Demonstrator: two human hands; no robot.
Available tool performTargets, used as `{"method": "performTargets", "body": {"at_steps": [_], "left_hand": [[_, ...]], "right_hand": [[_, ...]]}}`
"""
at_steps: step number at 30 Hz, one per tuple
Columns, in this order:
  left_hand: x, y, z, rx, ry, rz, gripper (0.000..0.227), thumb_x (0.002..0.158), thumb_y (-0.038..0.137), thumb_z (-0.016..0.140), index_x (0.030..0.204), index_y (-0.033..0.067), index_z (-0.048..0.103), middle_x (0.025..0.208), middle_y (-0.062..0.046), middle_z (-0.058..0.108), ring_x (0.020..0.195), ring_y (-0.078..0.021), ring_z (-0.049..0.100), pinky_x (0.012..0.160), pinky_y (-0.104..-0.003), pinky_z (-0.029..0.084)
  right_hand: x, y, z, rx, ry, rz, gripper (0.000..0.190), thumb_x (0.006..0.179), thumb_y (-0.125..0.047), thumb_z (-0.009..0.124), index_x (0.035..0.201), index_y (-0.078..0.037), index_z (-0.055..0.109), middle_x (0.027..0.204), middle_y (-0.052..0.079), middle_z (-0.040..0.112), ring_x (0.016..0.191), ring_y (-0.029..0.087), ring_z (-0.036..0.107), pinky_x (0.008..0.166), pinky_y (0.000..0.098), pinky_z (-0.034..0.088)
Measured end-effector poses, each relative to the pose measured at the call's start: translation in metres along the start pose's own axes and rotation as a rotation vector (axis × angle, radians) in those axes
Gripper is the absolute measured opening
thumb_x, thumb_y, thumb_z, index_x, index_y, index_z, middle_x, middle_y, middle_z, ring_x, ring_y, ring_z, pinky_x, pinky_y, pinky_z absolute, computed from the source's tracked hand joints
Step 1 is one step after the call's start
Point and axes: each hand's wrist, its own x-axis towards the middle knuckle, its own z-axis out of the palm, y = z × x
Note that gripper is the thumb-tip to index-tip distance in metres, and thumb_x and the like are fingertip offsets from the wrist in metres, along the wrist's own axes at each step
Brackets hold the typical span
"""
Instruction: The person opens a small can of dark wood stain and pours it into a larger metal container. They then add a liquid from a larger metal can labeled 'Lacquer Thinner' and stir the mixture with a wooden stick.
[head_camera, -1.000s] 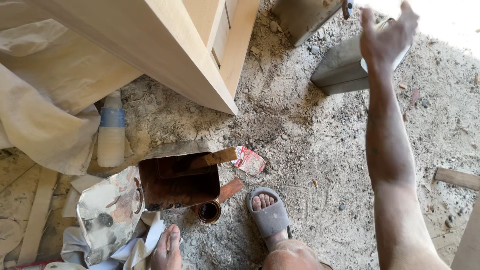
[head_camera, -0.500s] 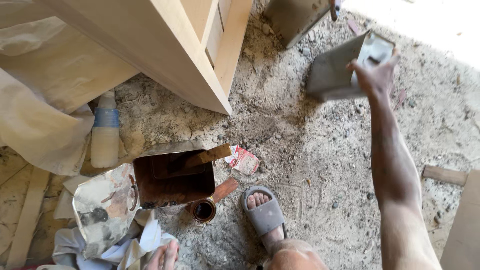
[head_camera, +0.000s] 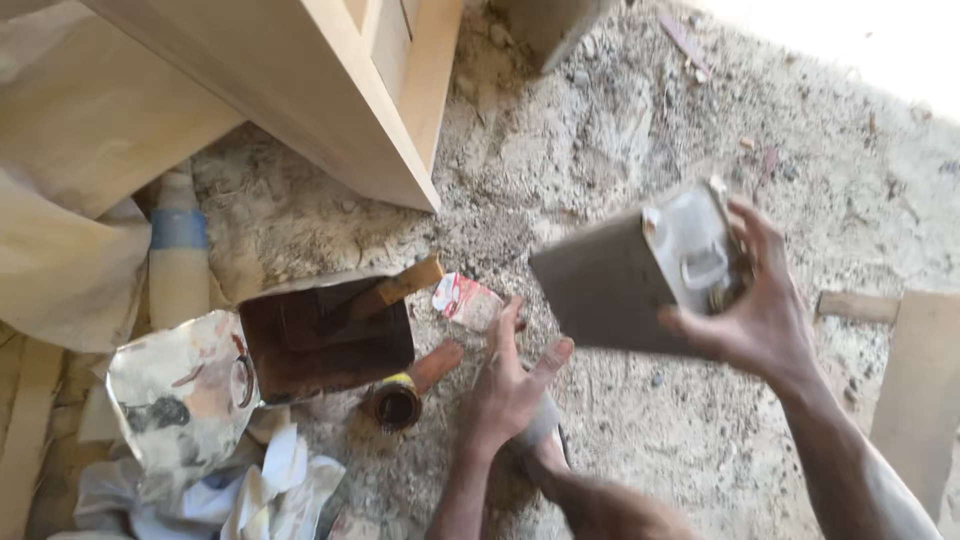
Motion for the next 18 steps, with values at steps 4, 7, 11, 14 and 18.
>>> {"method": "performTargets", "body": {"at_steps": [4,7,11,14,18], "left_hand": [[0.022,-0.091,0.042,-0.704,-0.026,0.047,0.111,0.074,0.062,0.077,0.155,0.0144,0.019,0.148,-0.023,0.046,0.138,-0.0372,0.050,0.113,-0.052,0.045],[0.010,-0.140,0.086,-1.322,-0.234,-0.046,0.101,0.083,0.055,0.085,0.152,-0.0031,0.040,0.155,-0.022,0.046,0.142,-0.0359,0.047,0.124,-0.048,0.037],[0.007,-0.176,0.132,-1.658,-0.360,0.082,0.084,0.091,0.047,0.079,0.153,0.0021,0.044,0.151,-0.014,0.051,0.142,-0.0308,0.048,0.122,-0.049,0.040],[0.002,-0.195,0.136,-1.739,-0.346,-0.038,0.081,0.091,0.051,0.077,0.150,0.0035,0.048,0.148,-0.012,0.055,0.139,-0.0296,0.050,0.118,-0.048,0.042],[-0.003,-0.184,0.139,-1.796,-0.196,-0.126,0.080,0.089,0.054,0.074,0.147,0.0046,0.050,0.145,-0.012,0.058,0.134,-0.0294,0.053,0.114,-0.047,0.044]], "right_hand": [[-0.060,-0.030,-0.022,-0.104,-0.029,-0.065,0.130,0.048,-0.042,0.090,0.158,-0.008,0.030,0.140,0.030,0.056,0.127,0.043,0.060,0.103,0.0533,0.054],[-0.098,-0.060,-0.038,-0.208,-0.087,-0.171,0.137,0.041,-0.042,0.095,0.155,0.002,0.032,0.136,0.033,0.057,0.126,0.045,0.061,0.105,0.0537,0.052],[-0.121,-0.104,-0.034,-0.299,-0.073,-0.121,0.144,0.036,-0.040,0.096,0.158,0.008,0.035,0.133,0.031,0.057,0.125,0.043,0.063,0.106,0.0518,0.055],[-0.121,-0.142,-0.021,-0.314,-0.102,-0.125,0.131,0.038,-0.039,0.096,0.150,0.004,0.043,0.144,0.027,0.056,0.125,0.039,0.065,0.105,0.0492,0.057],[-0.124,-0.175,-0.006,-0.476,-0.129,-0.283,0.116,0.047,-0.048,0.092,0.145,0.000,0.052,0.161,0.031,0.044,0.134,0.043,0.056,0.101,0.0496,0.052]]}}
